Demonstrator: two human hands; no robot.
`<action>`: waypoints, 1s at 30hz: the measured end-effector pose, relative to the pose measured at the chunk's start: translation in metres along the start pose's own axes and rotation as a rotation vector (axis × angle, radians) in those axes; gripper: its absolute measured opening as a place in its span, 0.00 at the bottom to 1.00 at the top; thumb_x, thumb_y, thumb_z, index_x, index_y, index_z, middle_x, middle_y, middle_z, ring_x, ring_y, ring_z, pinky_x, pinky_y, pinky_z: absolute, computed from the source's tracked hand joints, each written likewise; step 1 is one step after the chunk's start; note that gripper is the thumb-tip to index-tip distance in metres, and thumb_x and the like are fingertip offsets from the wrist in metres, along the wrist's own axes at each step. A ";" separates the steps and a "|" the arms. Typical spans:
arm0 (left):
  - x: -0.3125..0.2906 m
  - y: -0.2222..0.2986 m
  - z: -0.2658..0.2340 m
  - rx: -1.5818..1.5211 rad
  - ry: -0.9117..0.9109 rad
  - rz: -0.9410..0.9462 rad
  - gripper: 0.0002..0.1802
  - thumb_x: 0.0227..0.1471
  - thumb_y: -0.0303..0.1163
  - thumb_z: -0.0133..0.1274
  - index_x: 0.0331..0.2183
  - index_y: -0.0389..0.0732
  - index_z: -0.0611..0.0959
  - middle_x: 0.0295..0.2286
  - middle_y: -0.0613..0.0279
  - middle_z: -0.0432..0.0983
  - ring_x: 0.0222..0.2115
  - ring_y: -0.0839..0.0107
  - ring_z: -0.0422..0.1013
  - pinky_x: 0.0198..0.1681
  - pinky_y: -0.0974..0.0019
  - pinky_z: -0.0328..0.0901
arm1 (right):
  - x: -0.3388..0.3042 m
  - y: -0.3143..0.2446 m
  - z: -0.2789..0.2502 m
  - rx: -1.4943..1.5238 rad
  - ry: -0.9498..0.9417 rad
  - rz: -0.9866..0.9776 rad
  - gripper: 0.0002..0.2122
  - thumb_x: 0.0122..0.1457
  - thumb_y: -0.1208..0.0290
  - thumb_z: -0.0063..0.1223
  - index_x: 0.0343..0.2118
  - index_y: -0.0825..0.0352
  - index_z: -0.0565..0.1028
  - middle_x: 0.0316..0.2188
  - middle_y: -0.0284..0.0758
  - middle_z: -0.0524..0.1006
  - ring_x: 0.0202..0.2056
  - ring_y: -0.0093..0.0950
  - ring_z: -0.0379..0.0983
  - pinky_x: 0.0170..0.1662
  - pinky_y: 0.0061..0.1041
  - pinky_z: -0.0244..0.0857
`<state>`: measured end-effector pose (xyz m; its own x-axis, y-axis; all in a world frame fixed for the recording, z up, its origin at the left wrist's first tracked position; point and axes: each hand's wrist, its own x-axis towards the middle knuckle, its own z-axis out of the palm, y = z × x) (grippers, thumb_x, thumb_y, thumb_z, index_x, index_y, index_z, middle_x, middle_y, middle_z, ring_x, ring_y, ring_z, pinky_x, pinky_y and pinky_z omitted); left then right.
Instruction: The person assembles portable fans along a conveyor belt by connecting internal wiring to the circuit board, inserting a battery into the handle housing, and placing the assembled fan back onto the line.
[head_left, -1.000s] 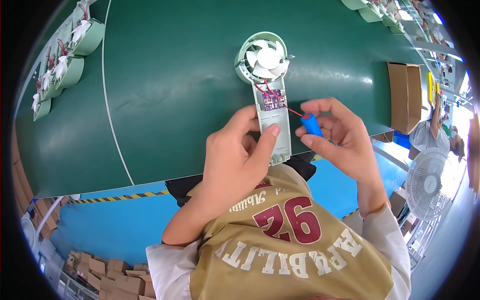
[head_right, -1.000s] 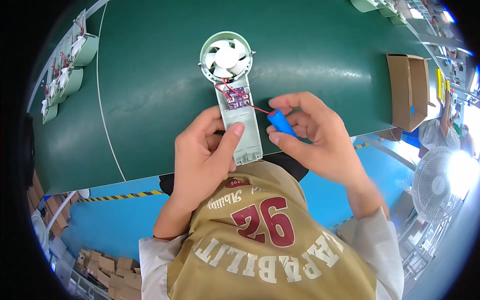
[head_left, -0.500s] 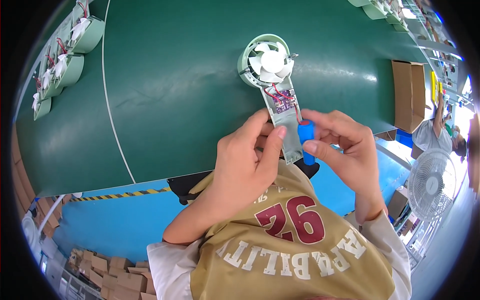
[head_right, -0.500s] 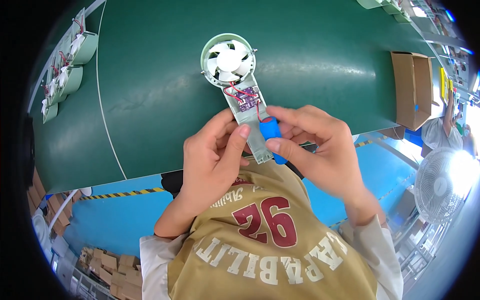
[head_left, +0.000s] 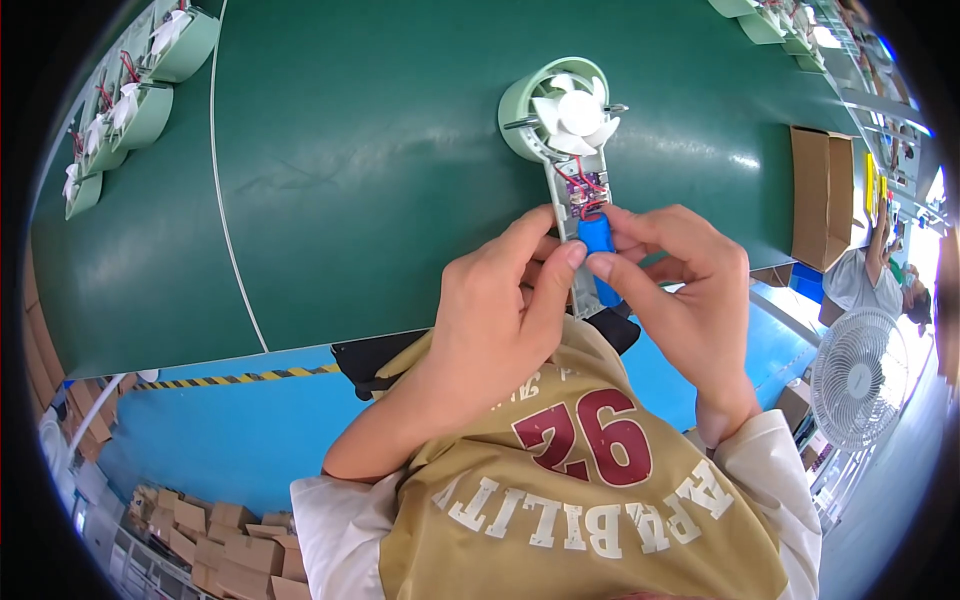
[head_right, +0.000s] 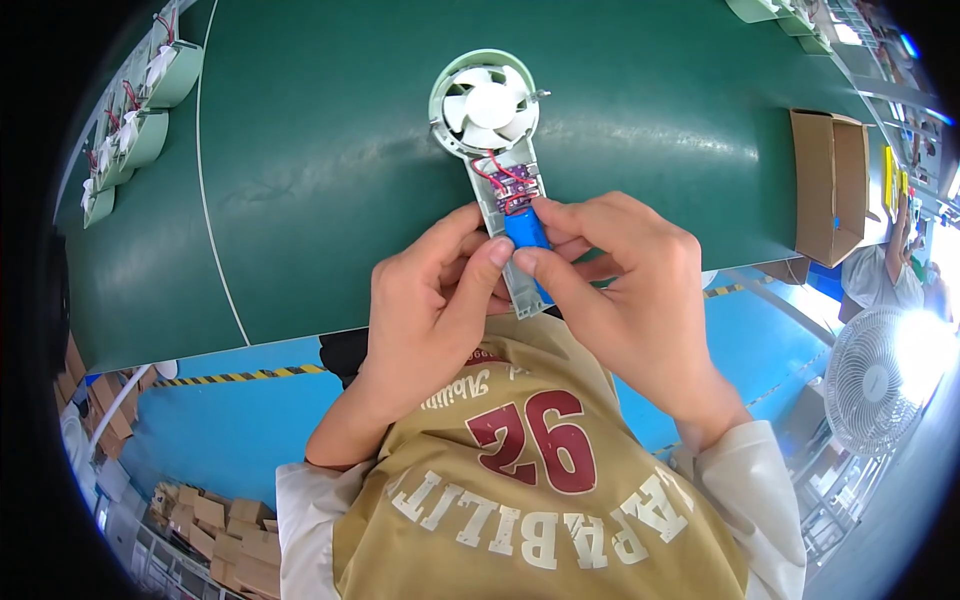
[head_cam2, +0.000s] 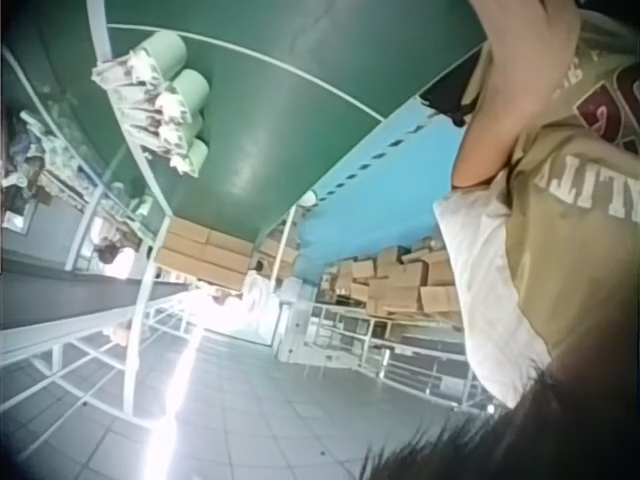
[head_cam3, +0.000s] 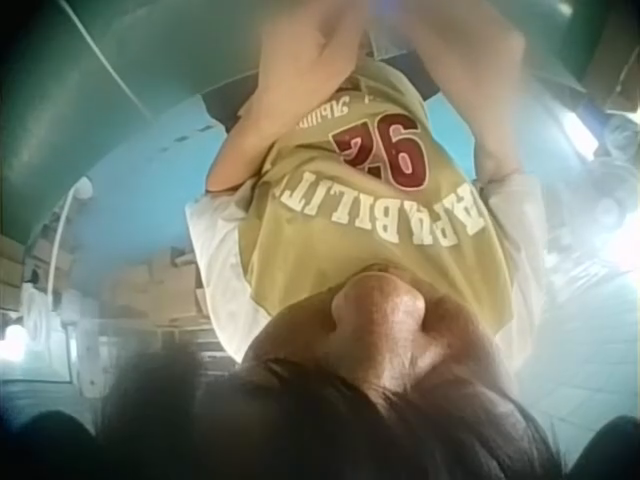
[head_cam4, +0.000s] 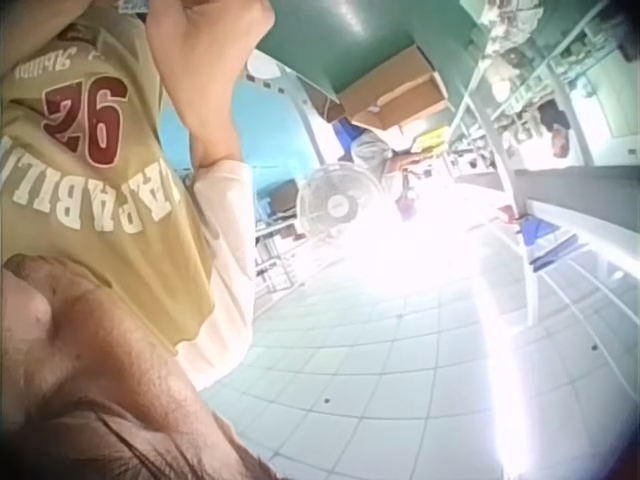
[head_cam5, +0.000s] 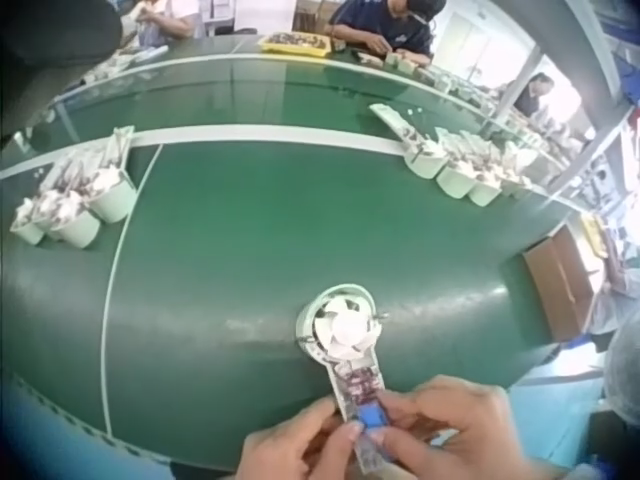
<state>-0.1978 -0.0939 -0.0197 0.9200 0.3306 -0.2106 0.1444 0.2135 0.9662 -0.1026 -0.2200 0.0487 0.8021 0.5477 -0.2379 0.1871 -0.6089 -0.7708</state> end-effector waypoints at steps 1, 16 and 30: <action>0.000 0.000 0.000 0.007 0.008 0.005 0.13 0.61 0.26 0.52 0.46 0.31 0.77 0.24 0.55 0.79 0.21 0.70 0.75 0.25 0.68 0.70 | 0.000 0.000 0.002 0.002 -0.004 -0.001 0.16 0.50 0.82 0.66 0.44 0.72 0.81 0.32 0.33 0.79 0.34 0.18 0.76 0.31 0.17 0.73; 0.001 -0.004 -0.003 0.067 0.037 0.051 0.12 0.59 0.27 0.54 0.44 0.33 0.79 0.28 0.54 0.74 0.21 0.67 0.75 0.24 0.66 0.70 | -0.002 0.012 0.011 0.104 0.024 0.101 0.11 0.52 0.81 0.67 0.38 0.75 0.79 0.33 0.34 0.81 0.35 0.17 0.76 0.34 0.17 0.75; 0.001 0.016 -0.026 0.270 0.058 -0.083 0.14 0.53 0.30 0.62 0.40 0.31 0.81 0.25 0.55 0.82 0.19 0.73 0.77 0.23 0.70 0.69 | 0.003 0.023 0.000 0.147 -0.081 -0.006 0.09 0.55 0.76 0.66 0.37 0.71 0.78 0.30 0.31 0.80 0.29 0.14 0.74 0.30 0.15 0.67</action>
<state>-0.2040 -0.0667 -0.0084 0.8797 0.3758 -0.2914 0.3174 -0.0078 0.9483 -0.0961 -0.2328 0.0301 0.7518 0.5990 -0.2755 0.1022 -0.5186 -0.8489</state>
